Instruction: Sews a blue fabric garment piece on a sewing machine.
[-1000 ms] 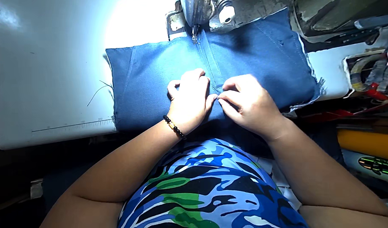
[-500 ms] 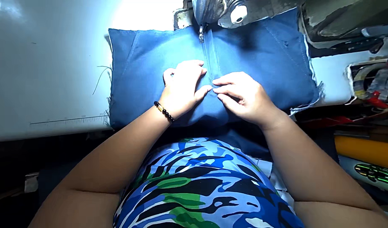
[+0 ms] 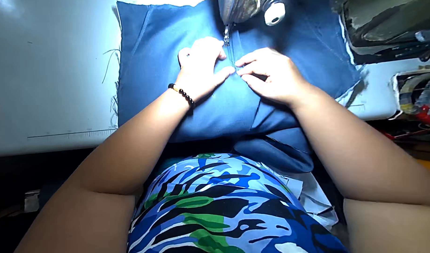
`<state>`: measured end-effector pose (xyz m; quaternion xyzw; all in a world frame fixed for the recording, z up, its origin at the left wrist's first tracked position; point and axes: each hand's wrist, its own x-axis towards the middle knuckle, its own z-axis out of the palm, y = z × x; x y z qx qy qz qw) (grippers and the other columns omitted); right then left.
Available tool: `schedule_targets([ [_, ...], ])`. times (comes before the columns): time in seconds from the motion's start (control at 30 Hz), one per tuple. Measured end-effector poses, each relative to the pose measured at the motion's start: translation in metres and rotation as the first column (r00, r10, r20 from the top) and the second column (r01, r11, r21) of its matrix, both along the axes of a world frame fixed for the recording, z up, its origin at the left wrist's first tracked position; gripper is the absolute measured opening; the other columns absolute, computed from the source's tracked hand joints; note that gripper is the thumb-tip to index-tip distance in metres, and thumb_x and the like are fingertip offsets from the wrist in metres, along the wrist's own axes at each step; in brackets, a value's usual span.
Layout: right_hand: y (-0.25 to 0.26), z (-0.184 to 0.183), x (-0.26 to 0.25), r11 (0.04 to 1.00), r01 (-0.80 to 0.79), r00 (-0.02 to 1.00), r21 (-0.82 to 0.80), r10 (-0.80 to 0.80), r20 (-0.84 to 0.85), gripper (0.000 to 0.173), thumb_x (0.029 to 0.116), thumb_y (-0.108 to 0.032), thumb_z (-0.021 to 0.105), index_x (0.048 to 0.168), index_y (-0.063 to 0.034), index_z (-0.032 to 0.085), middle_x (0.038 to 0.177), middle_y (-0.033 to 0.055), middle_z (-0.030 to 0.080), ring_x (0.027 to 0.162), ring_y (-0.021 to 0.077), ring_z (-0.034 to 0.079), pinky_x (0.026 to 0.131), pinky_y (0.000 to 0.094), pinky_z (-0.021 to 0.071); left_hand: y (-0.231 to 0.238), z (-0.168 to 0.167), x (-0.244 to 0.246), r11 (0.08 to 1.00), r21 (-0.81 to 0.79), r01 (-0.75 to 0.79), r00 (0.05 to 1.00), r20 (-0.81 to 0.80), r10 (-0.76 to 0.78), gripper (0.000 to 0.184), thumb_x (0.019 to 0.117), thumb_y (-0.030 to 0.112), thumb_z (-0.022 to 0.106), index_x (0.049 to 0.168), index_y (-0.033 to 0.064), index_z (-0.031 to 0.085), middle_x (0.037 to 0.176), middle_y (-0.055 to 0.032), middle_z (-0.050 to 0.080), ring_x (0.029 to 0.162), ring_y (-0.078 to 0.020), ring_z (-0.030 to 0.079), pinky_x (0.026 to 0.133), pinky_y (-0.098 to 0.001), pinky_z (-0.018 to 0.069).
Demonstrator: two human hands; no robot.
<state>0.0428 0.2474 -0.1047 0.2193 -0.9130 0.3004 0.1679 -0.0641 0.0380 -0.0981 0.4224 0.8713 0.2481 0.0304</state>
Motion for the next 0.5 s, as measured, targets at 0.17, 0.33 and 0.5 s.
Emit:
schedule_targets([
  [0.17,0.015,0.002,-0.036,0.998,-0.004,1.0,0.056,0.004,-0.011,0.032,0.1012,-0.017,0.05,0.107,-0.0011,0.077,0.126,0.0167,0.07,0.125,0.0319,0.062,0.11,0.0436,0.0441,0.014,0.005,-0.033,1.0,-0.019,-0.024,1.0,-0.001,0.024,0.045,0.0968,0.048,0.06,0.12,0.0099,0.067,0.139,-0.0116,0.06,0.138,-0.0284,0.048,0.106,-0.0593,0.0307],
  [0.33,0.029,0.002,-0.059,0.984,-0.076,0.997,0.163,0.08,-0.019,0.036,0.0989,-0.014,0.043,0.116,-0.0028,0.073,0.13,0.0181,0.067,0.129,0.0334,0.058,0.111,0.0424,0.0417,0.019,0.008,-0.045,0.998,-0.057,-0.031,0.996,-0.082,0.026,0.048,0.0975,0.051,0.055,0.118,0.0102,0.067,0.139,-0.0117,0.06,0.137,-0.027,0.049,0.108,-0.0551,0.0317],
  [0.5,0.033,0.008,-0.059,0.936,-0.148,0.989,0.32,0.147,0.028,0.042,0.0955,-0.015,0.041,0.127,-0.0019,0.065,0.138,0.0219,0.061,0.13,0.0429,0.053,0.106,0.0552,0.0427,0.006,0.007,0.003,0.814,-0.103,0.572,0.746,-0.349,-0.568,0.036,0.1046,0.029,0.044,0.128,0.0285,0.07,0.098,-0.0121,0.064,0.096,-0.0336,0.06,0.082,-0.0489,0.0436],
])
